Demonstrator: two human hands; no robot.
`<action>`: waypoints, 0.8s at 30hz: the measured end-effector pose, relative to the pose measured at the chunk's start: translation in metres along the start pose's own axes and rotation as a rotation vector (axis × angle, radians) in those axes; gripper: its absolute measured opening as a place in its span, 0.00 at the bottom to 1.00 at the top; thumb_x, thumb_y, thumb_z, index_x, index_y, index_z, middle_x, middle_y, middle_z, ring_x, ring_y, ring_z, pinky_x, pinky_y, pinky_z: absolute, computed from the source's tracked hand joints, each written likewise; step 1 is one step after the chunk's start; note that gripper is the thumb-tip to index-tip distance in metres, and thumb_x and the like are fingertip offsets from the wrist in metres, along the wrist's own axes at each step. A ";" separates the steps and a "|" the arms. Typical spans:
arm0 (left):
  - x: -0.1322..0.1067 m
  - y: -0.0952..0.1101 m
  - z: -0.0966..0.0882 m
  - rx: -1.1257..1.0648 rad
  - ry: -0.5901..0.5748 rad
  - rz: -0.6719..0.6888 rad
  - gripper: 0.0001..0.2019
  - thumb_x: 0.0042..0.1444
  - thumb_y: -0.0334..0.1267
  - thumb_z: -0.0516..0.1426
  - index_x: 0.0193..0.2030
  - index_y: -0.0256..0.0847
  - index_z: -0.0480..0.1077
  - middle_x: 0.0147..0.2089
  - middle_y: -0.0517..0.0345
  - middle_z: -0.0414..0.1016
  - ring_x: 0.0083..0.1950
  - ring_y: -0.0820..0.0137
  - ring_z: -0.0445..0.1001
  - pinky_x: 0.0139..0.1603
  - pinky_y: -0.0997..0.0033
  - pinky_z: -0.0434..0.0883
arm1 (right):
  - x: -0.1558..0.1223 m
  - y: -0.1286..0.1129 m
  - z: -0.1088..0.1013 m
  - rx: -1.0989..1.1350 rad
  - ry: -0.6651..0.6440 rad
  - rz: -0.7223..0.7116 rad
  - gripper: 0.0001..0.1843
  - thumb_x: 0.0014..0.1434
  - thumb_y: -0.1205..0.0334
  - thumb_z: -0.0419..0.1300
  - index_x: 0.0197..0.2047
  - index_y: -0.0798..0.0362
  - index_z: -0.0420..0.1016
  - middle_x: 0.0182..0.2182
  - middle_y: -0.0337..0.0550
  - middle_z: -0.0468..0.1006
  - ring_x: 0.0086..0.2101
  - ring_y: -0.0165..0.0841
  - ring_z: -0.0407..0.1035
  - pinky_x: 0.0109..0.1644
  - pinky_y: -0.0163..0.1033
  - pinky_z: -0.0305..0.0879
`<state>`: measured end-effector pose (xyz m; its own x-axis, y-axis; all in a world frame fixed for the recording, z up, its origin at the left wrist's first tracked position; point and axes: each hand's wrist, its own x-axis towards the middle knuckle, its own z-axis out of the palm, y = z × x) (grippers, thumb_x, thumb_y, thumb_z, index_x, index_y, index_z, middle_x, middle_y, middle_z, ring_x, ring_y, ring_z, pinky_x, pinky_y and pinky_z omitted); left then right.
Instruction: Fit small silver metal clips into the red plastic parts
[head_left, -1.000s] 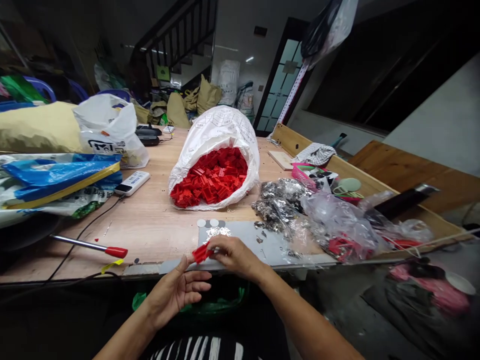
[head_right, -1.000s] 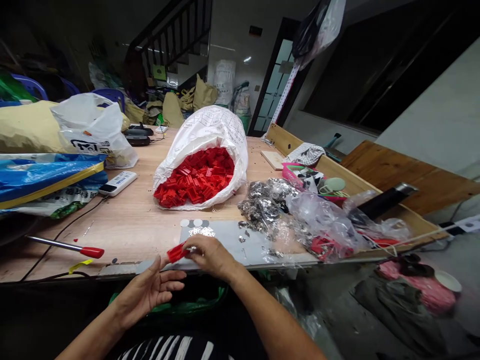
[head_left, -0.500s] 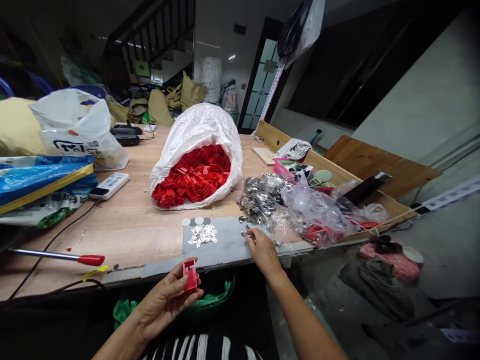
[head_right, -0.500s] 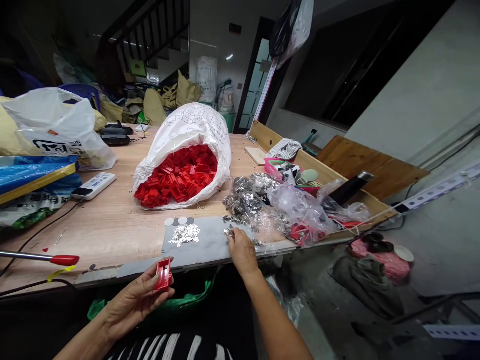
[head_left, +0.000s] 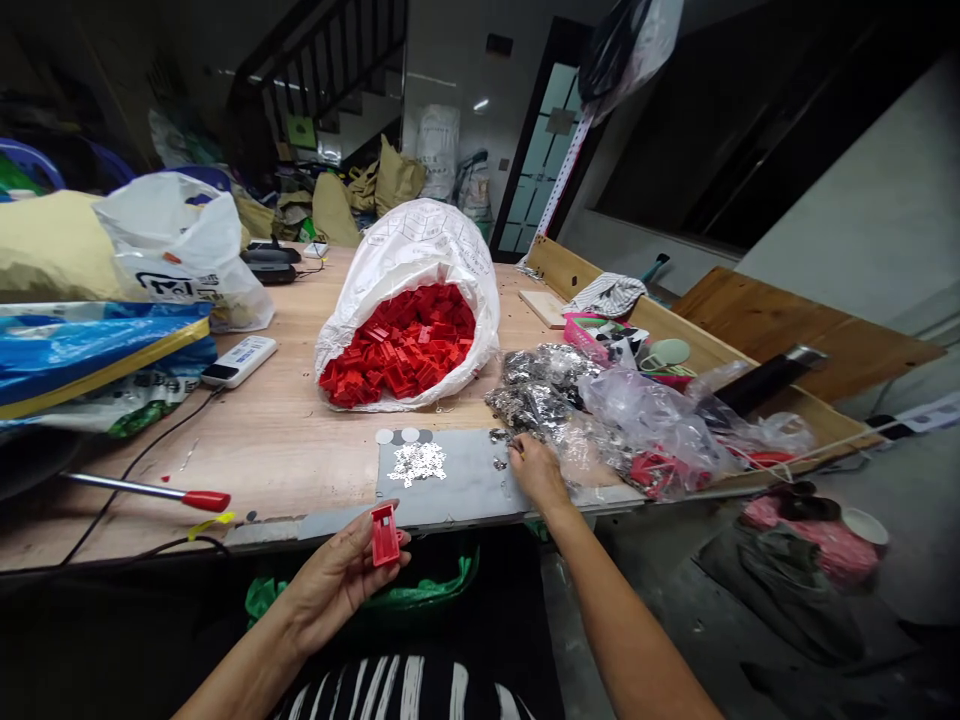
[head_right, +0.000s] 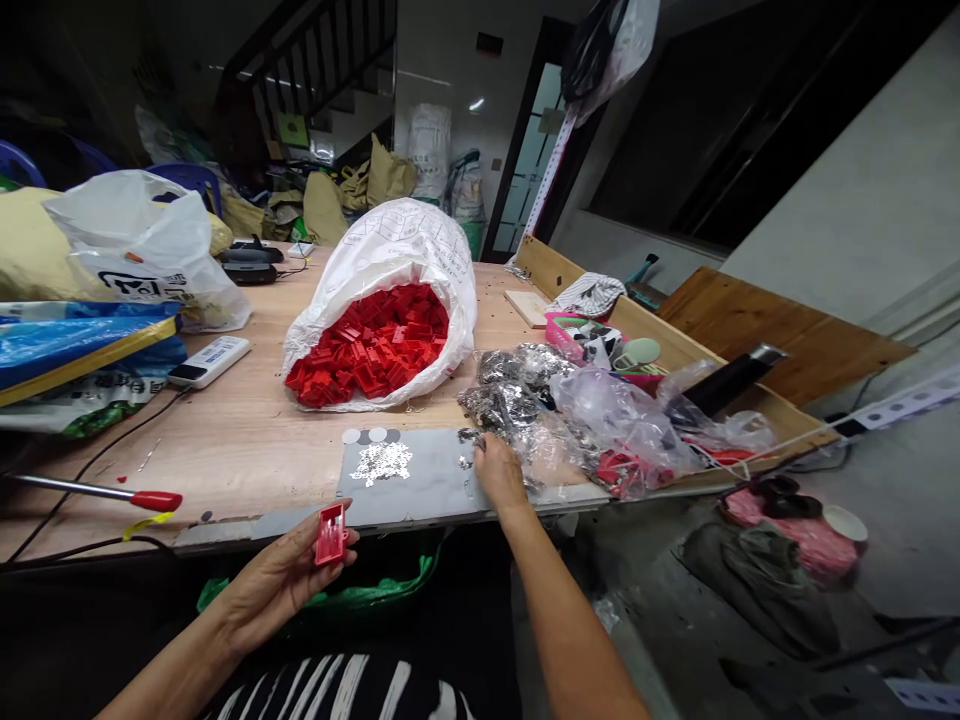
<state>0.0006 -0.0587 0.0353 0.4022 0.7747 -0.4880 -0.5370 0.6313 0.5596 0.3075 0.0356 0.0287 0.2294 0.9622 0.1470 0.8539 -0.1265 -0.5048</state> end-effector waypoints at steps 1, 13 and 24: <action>0.001 0.001 -0.002 -0.016 -0.010 0.008 0.27 0.57 0.38 0.59 0.62 0.36 0.59 0.42 0.43 0.79 0.40 0.63 0.80 0.41 0.71 0.77 | -0.001 -0.001 -0.001 0.053 -0.014 -0.004 0.09 0.57 0.68 0.53 0.40 0.56 0.71 0.31 0.45 0.74 0.35 0.36 0.68 0.41 0.40 0.60; 0.005 0.000 -0.001 -0.138 -0.009 -0.001 0.20 0.58 0.36 0.58 0.57 0.33 0.64 0.40 0.47 0.78 0.40 0.61 0.81 0.40 0.72 0.78 | -0.069 -0.070 0.011 0.932 -0.479 -0.067 0.15 0.51 0.50 0.65 0.35 0.54 0.73 0.26 0.34 0.68 0.21 0.23 0.58 0.24 0.31 0.56; 0.009 -0.005 -0.001 0.220 -0.027 0.336 0.19 0.47 0.34 0.66 0.42 0.41 0.63 0.38 0.56 0.80 0.39 0.66 0.80 0.41 0.67 0.76 | -0.097 -0.092 0.010 0.704 -0.387 -0.246 0.08 0.58 0.57 0.60 0.34 0.53 0.73 0.24 0.35 0.71 0.22 0.26 0.62 0.27 0.32 0.58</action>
<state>0.0061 -0.0549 0.0270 0.2526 0.9380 -0.2372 -0.4714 0.3334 0.8164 0.2019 -0.0436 0.0530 -0.2113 0.9737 0.0853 0.3378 0.1546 -0.9284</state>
